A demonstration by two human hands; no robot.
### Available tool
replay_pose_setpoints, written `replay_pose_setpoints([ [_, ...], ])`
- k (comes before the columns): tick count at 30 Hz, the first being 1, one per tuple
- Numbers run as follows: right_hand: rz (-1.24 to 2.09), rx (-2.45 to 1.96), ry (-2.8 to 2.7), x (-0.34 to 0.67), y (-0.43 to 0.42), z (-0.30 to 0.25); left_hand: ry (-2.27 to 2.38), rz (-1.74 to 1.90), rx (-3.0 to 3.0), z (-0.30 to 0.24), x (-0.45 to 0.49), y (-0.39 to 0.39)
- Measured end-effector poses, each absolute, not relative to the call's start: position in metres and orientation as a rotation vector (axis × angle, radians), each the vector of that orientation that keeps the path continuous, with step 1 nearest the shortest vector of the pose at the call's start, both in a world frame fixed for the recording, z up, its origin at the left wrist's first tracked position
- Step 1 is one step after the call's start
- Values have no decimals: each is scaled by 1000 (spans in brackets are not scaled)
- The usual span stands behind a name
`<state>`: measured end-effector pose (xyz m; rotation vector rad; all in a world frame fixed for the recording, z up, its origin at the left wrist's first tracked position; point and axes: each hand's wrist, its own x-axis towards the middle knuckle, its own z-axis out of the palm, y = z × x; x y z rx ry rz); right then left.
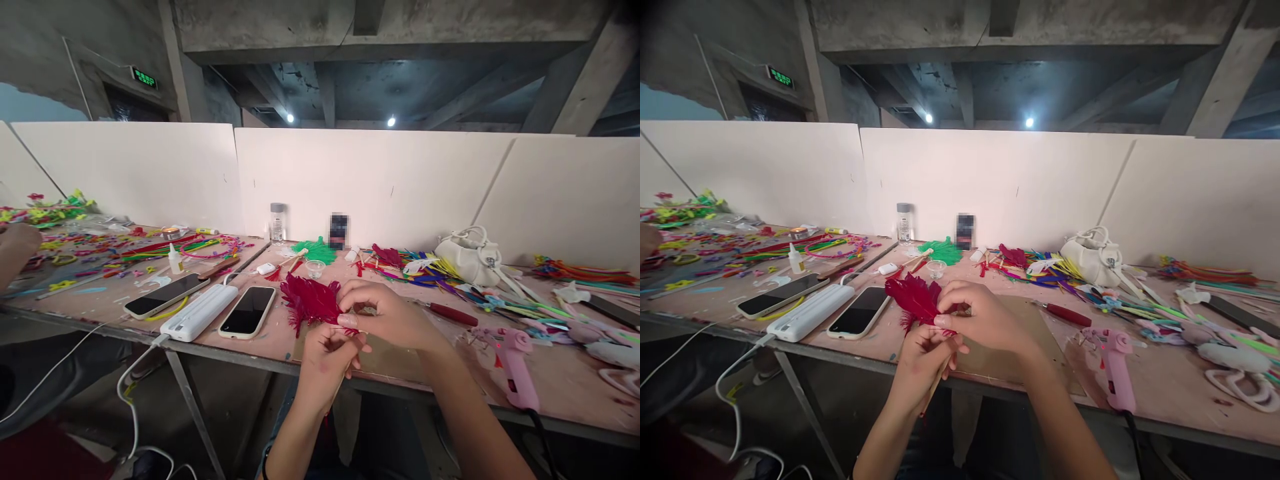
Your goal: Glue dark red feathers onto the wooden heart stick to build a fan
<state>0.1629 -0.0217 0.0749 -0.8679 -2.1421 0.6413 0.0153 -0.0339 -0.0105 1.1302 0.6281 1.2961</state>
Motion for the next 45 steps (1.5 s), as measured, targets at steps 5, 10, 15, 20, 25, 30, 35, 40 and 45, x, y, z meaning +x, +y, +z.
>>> replay_pose_setpoints([
  [5,649,-871,-2143,160,-20,75,654,1307,1131,-11,16,-33],
  [10,608,-876,-2043,163,-24,74,666,1341,1077,-11,17,-34],
  [15,602,-910,-1756,175,-28,58,631,1441,955,-12,19,-34],
  [20,642,-912,-1636,181,-24,43,634,1465,917,-9,19,-35],
  [25,638,-899,-1717,175,-24,53,660,1474,934,-10,21,-36],
  [30,560,-947,-1887,161,-29,68,681,1463,1010,-12,22,-36],
  [35,589,-965,-1966,158,-27,76,718,1429,1109,-14,25,-36],
  [40,530,-881,-1785,177,-24,63,861,1698,1457,-22,22,-40],
  [45,443,-797,-1393,201,-24,36,728,1926,2314,-14,2,-44],
])
